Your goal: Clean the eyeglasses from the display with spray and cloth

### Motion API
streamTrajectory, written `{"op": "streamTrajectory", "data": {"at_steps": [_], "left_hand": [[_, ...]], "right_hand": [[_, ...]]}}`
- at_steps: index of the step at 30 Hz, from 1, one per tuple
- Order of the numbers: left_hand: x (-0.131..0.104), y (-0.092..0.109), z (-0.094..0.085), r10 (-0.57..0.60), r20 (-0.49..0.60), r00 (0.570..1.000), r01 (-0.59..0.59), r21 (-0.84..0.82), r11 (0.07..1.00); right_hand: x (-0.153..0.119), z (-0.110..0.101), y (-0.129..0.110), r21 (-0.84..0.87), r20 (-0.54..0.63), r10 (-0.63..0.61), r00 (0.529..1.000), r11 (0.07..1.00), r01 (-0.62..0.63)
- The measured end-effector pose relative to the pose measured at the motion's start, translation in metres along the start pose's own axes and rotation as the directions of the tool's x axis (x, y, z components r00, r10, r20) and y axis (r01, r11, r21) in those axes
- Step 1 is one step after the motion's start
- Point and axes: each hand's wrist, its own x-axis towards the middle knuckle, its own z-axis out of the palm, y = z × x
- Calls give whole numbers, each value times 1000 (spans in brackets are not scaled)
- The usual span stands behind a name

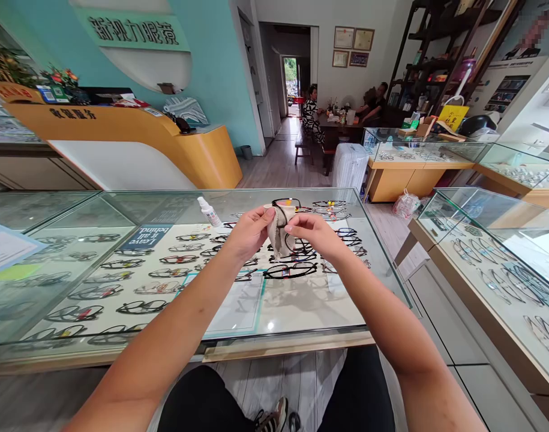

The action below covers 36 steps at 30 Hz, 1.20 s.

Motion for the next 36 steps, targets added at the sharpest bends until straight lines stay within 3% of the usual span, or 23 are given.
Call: {"op": "streamTrajectory", "data": {"at_steps": [8, 15, 23, 29, 36], "left_hand": [[-2, 6, -2, -104, 85, 991, 106, -16, 994], [-4, 1, 1, 51, 5, 999, -52, 131, 990], [-12, 4, 11, 195, -105, 975, -167, 229, 959], [-4, 10, -7, -2, 135, 991, -17, 138, 990], [-10, 16, -1, 1, 97, 995, -18, 173, 985]], "right_hand": [[-1, 0, -2, 99, 6, 2, 1000, 995, -2], [-4, 5, -3, 159, 35, 27, 999, 987, -32], [-4, 15, 7, 114, 89, 110, 990, 986, -120], [-5, 4, -7, 164, 52, 59, 997, 984, -67], [-6, 8, -6, 191, 69, 81, 994, 977, -93]]}}
